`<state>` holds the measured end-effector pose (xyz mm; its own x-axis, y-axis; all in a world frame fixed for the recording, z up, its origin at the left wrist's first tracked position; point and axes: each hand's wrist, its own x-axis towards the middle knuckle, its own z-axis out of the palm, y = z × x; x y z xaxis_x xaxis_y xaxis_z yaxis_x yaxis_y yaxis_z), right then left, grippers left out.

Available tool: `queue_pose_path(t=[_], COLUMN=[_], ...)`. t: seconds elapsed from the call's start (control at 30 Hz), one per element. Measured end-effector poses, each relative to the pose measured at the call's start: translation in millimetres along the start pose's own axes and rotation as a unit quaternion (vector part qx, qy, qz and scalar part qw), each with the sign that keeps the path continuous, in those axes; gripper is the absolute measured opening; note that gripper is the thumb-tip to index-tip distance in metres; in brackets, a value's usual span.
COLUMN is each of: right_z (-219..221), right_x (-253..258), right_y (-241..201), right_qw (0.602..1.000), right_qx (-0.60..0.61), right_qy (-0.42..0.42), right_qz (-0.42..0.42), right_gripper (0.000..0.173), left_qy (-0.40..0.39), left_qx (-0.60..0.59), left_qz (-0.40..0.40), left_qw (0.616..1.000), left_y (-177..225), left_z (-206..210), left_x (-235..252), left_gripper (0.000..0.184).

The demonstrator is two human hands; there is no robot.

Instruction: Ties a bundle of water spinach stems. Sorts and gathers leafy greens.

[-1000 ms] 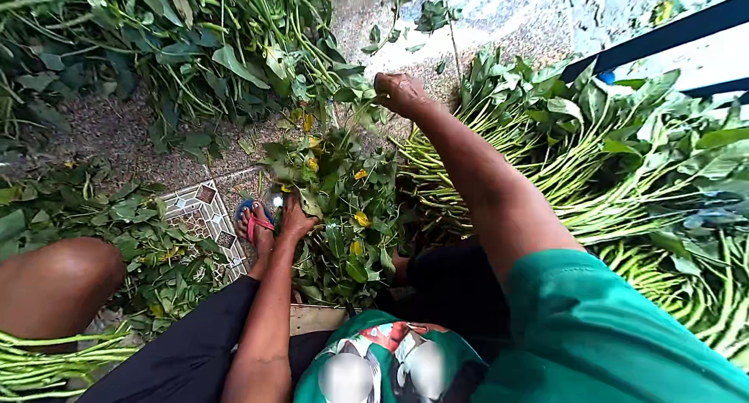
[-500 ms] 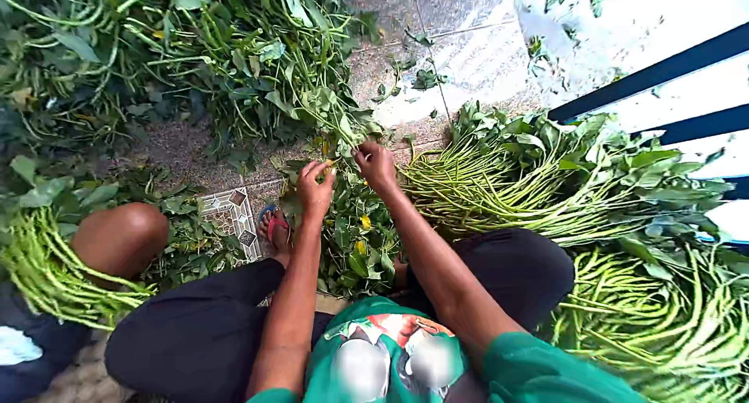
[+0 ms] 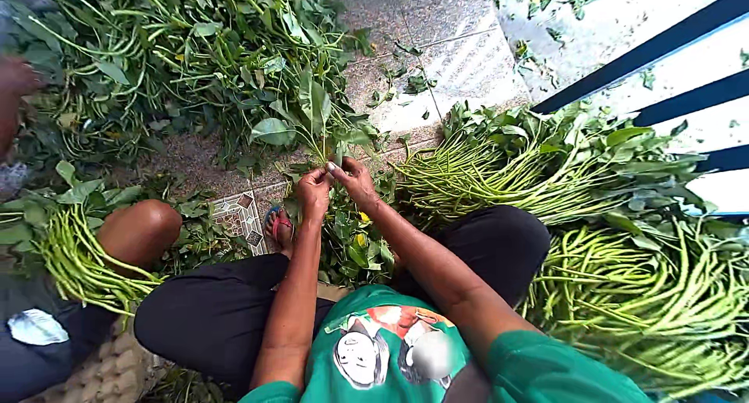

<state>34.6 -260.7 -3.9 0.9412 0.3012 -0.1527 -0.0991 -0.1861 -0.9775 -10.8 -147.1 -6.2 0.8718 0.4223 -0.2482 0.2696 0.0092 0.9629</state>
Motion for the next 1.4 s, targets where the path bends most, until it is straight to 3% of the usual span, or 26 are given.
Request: queue_pose_path(t=[0.07, 0.13, 0.2, 0.23, 0.3, 0.37, 0.43, 0.47, 0.5, 0.6, 0.63, 0.7, 0.77, 0.9, 1.0, 1.07, 1.13, 1.17, 1.23, 1.3, 1.4], right_z=[10.0, 13.5, 9.0, 4.6, -8.6, -24.4, -28.7, -27.5, -27.0, -19.2, -12.8, 1.1, 12.8, 19.7, 2.1, -14.8, -25.3, -28.1, -29.5, -24.6, -17.5], right_x=[1.2, -3.4, -16.2, -27.2, -51.0, -65.8, -73.2, -75.9, -76.3, -67.2, -62.7, -55.5, -54.6, -81.7, -111.7, -109.0, -101.5, -97.1, -87.3, -79.6, -75.9], right_y=[-0.6, -4.9, -8.7, -8.8, -8.6, -6.6, -10.3, -11.0, -10.2, -18.8, -21.4, -21.8, -13.8, 0.8, 7.6, 6.0, 1.0, -7.0, -24.8, -32.7, -39.8], right_qw=[0.993, 0.964, 0.924, 0.922, 0.951, 0.966, 0.857, 0.808, 0.797, 0.874, 0.883, 0.882, 0.891, 0.893, 0.865, 0.792, 0.741, 0.750, 0.807, 0.865, 0.910], right_qx=[0.088, 0.245, 0.373, 0.382, 0.278, -0.016, -0.344, -0.426, -0.453, -0.395, -0.382, -0.391, -0.383, -0.384, -0.418, -0.439, -0.451, -0.452, -0.436, -0.396, -0.307], right_qy=[0.074, 0.108, 0.070, 0.024, -0.100, -0.244, -0.375, -0.399, -0.395, -0.260, -0.224, -0.204, -0.193, -0.154, -0.259, -0.422, -0.485, -0.469, -0.391, -0.309, -0.278], right_qz=[-0.026, -0.010, 0.038, 0.058, 0.087, 0.086, 0.084, 0.083, 0.060, -0.113, -0.156, -0.166, -0.151, -0.179, -0.100, 0.043, 0.112, 0.116, 0.079, 0.014, -0.019], right_gripper=[0.024, 0.018, 0.019, 0.019, 0.019, 0.019, 0.028, 0.033, 0.034, 0.029, 0.032, 0.043, 0.038, 0.040, 0.037, 0.035, 0.051, 0.052, 0.045, 0.044, 0.038], left_qy=[-0.009, 0.005, 0.040, 0.064, 0.107, 0.110, 0.100, 0.095, 0.088, 0.055, 0.045, 0.025, 0.026, 0.110, 0.199, 0.188, 0.148, 0.126, 0.081, 0.039, -0.034], left_qx=[0.007, -0.053, -0.123, -0.135, -0.133, -0.076, 0.010, 0.053, 0.092, 0.150, 0.137, 0.060, -0.058, -0.179, -0.183, -0.119, -0.033, -0.002, 0.015, -0.023, -0.105], left_qz=[-0.012, -0.041, -0.071, -0.071, -0.049, -0.017, 0.022, 0.036, 0.045, 0.059, 0.062, 0.053, 0.019, -0.042, -0.035, -0.037, -0.021, -0.011, -0.009, -0.027, -0.028], left_qw=[1.000, 0.998, 0.989, 0.986, 0.984, 0.991, 0.995, 0.993, 0.991, 0.985, 0.988, 0.996, 0.998, 0.977, 0.962, 0.974, 0.988, 0.992, 0.997, 0.999, 0.993], left_y=[3.5, 5.6, 8.2, 7.5, 7.6, 12.8, 16.8, 19.2, 21.5, 28.4, 27.4, 25.9, 29.3, 33.3, 21.6, 26.1, 28.9, 28.7, 28.4, 30.8, 30.7], left_z=[2.1, -2.7, -19.5, -31.4, -57.4, -76.7, -86.8, -89.1, -90.0, -82.0, -77.3, -68.1, -60.9, -86.8, -123.8, -135.2, -133.5, -128.1, -107.8, -80.4, -50.9], left_x=[-5.6, -6.7, -1.7, 2.2, 12.9, 18.8, 17.9, 17.3, 15.3, 7.0, 5.2, 2.5, -1.2, -10.1, 8.8, 12.1, 9.6, 8.4, 0.8, -12.3, -36.2], left_gripper=[0.018, 0.021, 0.023, 0.023, 0.022, 0.020, 0.019, 0.019, 0.020, 0.020, 0.019, 0.017, 0.015, 0.018, 0.017, 0.016, 0.016, 0.016, 0.015, 0.012, 0.020])
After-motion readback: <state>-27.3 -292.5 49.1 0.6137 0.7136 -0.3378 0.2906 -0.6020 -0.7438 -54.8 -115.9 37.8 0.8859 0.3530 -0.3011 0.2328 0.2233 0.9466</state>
